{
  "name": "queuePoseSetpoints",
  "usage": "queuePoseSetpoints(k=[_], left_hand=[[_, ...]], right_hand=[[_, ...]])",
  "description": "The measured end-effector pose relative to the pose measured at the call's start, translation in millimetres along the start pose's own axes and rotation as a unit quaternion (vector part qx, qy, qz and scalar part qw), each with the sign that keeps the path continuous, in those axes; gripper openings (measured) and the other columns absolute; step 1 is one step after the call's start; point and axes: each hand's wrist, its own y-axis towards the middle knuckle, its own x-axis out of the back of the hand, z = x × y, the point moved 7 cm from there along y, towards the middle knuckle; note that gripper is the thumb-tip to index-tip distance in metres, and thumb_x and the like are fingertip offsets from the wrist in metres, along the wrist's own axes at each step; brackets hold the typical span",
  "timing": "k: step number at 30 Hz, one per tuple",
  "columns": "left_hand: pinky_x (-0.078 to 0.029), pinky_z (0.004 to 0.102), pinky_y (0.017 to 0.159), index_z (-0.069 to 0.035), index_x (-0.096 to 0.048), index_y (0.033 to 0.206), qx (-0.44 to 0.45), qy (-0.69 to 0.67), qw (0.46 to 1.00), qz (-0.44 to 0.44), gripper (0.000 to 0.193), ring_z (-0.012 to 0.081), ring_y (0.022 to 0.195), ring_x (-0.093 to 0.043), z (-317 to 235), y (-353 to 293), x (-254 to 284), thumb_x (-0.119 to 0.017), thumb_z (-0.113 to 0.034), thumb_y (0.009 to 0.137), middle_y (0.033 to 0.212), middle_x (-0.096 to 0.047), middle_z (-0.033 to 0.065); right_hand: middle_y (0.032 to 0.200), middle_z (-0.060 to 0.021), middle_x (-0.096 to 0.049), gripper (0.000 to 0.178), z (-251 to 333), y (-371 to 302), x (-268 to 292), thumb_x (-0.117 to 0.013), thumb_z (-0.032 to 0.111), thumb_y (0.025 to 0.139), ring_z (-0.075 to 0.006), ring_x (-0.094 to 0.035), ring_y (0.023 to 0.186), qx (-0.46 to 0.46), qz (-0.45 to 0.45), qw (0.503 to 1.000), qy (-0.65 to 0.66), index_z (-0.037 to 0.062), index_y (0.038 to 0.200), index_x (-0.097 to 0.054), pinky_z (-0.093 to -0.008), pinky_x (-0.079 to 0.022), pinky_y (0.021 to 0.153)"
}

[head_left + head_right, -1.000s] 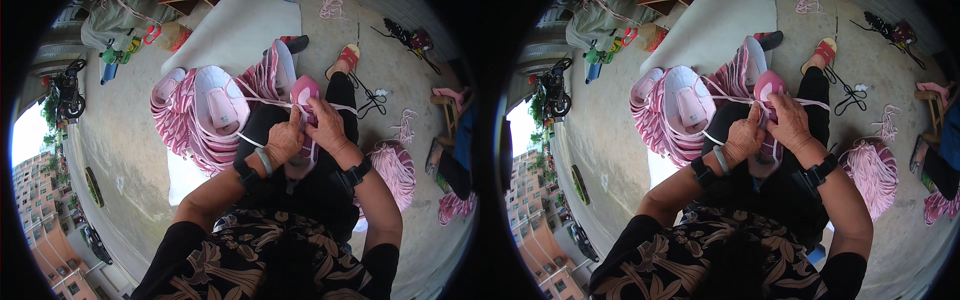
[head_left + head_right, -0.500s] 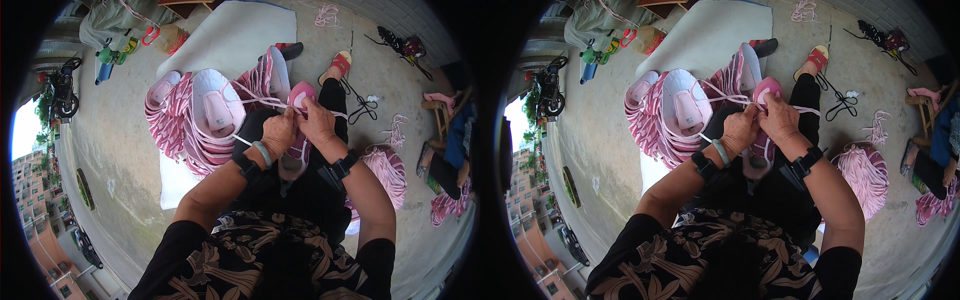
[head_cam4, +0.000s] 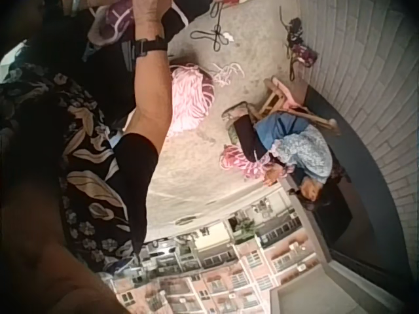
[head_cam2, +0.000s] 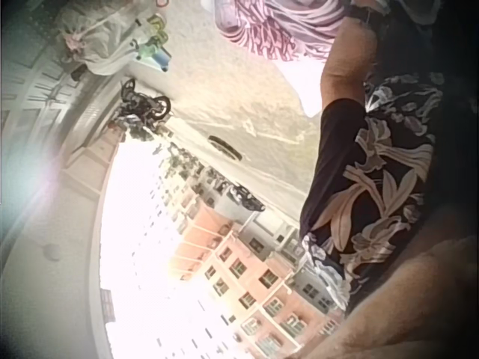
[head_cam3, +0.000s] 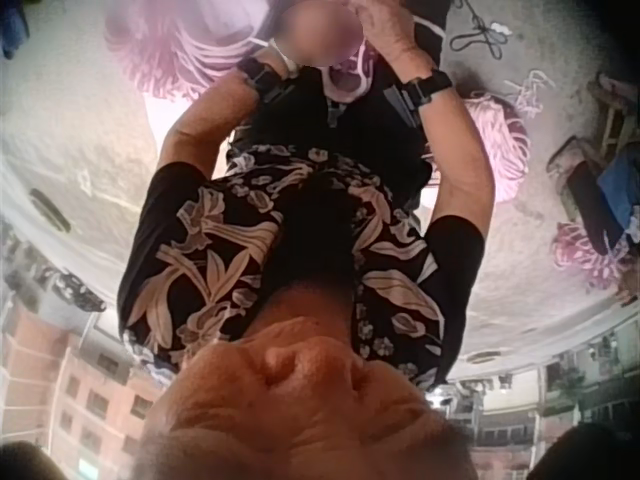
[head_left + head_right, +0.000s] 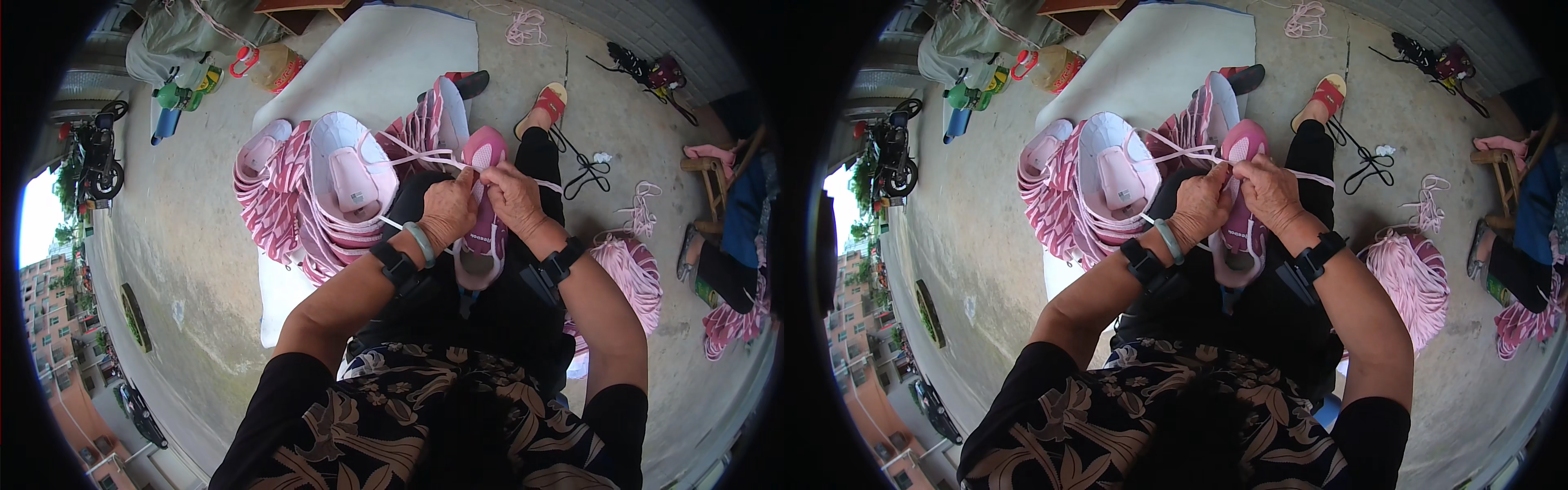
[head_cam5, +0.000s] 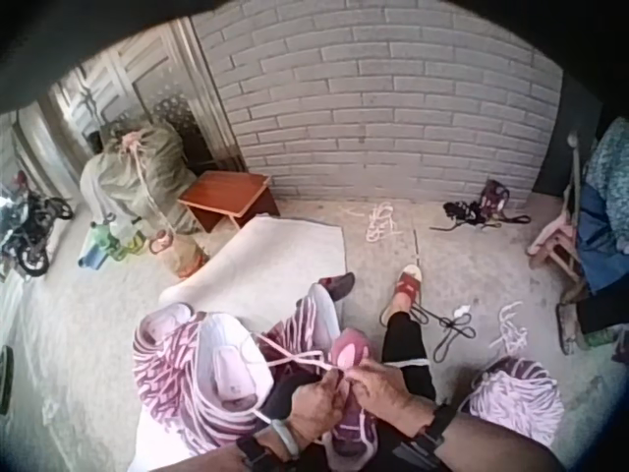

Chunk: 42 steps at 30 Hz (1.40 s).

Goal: The person threads pink shoelaces through the eyelets of pink sneakers, pulling them tight and tying knots. They handle multiple shoes from a pile, lacing them one by one and stacking the finished shoes.

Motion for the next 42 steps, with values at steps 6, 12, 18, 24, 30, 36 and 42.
queuePoseSetpoints(k=[6, 12, 18, 24, 30, 36, 42], left_hand=[[-0.047, 0.0474, 0.063, -0.004, -0.049, 0.103, -0.023, -0.012, 1.000, 0.002, 0.035, 0.0387, 0.068, -0.059, 2, 0, 1, -0.056, -0.009, 0.070, 0.069, -0.059, 0.0198], [-0.046, 0.0472, 0.063, -0.006, -0.051, 0.106, -0.028, 0.005, 1.000, -0.005, 0.037, 0.0384, 0.068, -0.058, -4, 1, 8, -0.056, -0.009, 0.069, 0.068, -0.059, 0.0196], [-0.047, 0.0456, 0.067, -0.008, -0.057, 0.104, -0.036, 0.041, 0.998, 0.031, 0.036, 0.0372, 0.071, -0.059, -3, 11, 3, -0.054, -0.008, 0.068, 0.072, -0.061, 0.0184], [-0.048, 0.0352, 0.069, -0.006, -0.062, 0.096, -0.052, -0.099, 0.987, 0.117, 0.031, 0.0296, 0.075, -0.062, 10, 26, -4, -0.054, -0.001, 0.066, 0.078, -0.062, 0.0170], [-0.045, 0.0259, 0.065, 0.000, -0.062, 0.091, -0.031, -0.148, 0.978, 0.141, 0.021, 0.0085, 0.069, -0.053, 28, 35, -22, -0.059, -0.001, 0.071, 0.071, -0.060, 0.0046], [-0.047, 0.0352, 0.065, -0.003, -0.063, 0.085, -0.037, -0.161, 0.979, 0.122, 0.017, 0.0258, 0.073, -0.058, 31, 38, -23, -0.059, -0.011, 0.071, 0.074, -0.061, 0.0139], [-0.047, 0.0415, 0.071, -0.004, -0.061, 0.083, -0.032, -0.017, 0.999, 0.030, 0.016, 0.0358, 0.079, -0.059, 10, 15, 3, -0.057, -0.014, 0.071, 0.078, -0.060, 0.0185]], right_hand=[[0.080, -0.0092, -0.055, 0.022, 3, 0, 0, -0.059, 0.011, 0.068, -0.0314, -0.058, 0.074, -0.069, 0.063, 0.996, -0.001, 0.0104, 0.087, -0.049, -0.0403, -0.047, 0.064], [0.085, -0.0106, -0.054, 0.027, 0, 4, -7, -0.064, 0.012, 0.067, -0.0312, -0.058, 0.076, -0.125, 0.043, 0.991, -0.030, 0.0091, 0.089, -0.048, -0.0403, -0.047, 0.066], [0.085, -0.0142, -0.051, 0.034, 7, 1, -7, -0.062, 0.009, 0.068, -0.0326, -0.059, 0.068, 0.029, 0.032, 0.989, -0.144, 0.0068, 0.096, -0.043, -0.0403, -0.048, 0.058], [0.078, -0.0154, -0.053, 0.017, 7, 2, -10, -0.055, 0.014, 0.077, -0.0289, -0.061, 0.057, 0.120, 0.106, 0.959, -0.232, 0.0047, 0.089, -0.049, -0.0394, -0.050, 0.051], [0.078, -0.0172, -0.057, 0.013, 17, 3, -24, -0.052, 0.011, 0.076, -0.0268, -0.063, 0.059, 0.105, 0.130, 0.930, -0.328, 0.0019, 0.085, -0.055, -0.0371, -0.050, 0.049], [0.085, -0.0183, -0.060, 0.018, 26, 8, -24, -0.053, 0.008, 0.073, -0.0295, -0.064, 0.069, 0.023, 0.150, 0.941, -0.301, -0.0010, 0.086, -0.061, -0.0409, -0.050, 0.058], [0.102, -0.0216, -0.057, 0.011, 44, -48, 55, -0.053, 0.009, 0.076, -0.0358, -0.060, 0.073, -0.054, 0.088, 0.978, -0.181, -0.0009, 0.071, -0.055, -0.0410, -0.048, 0.068]])
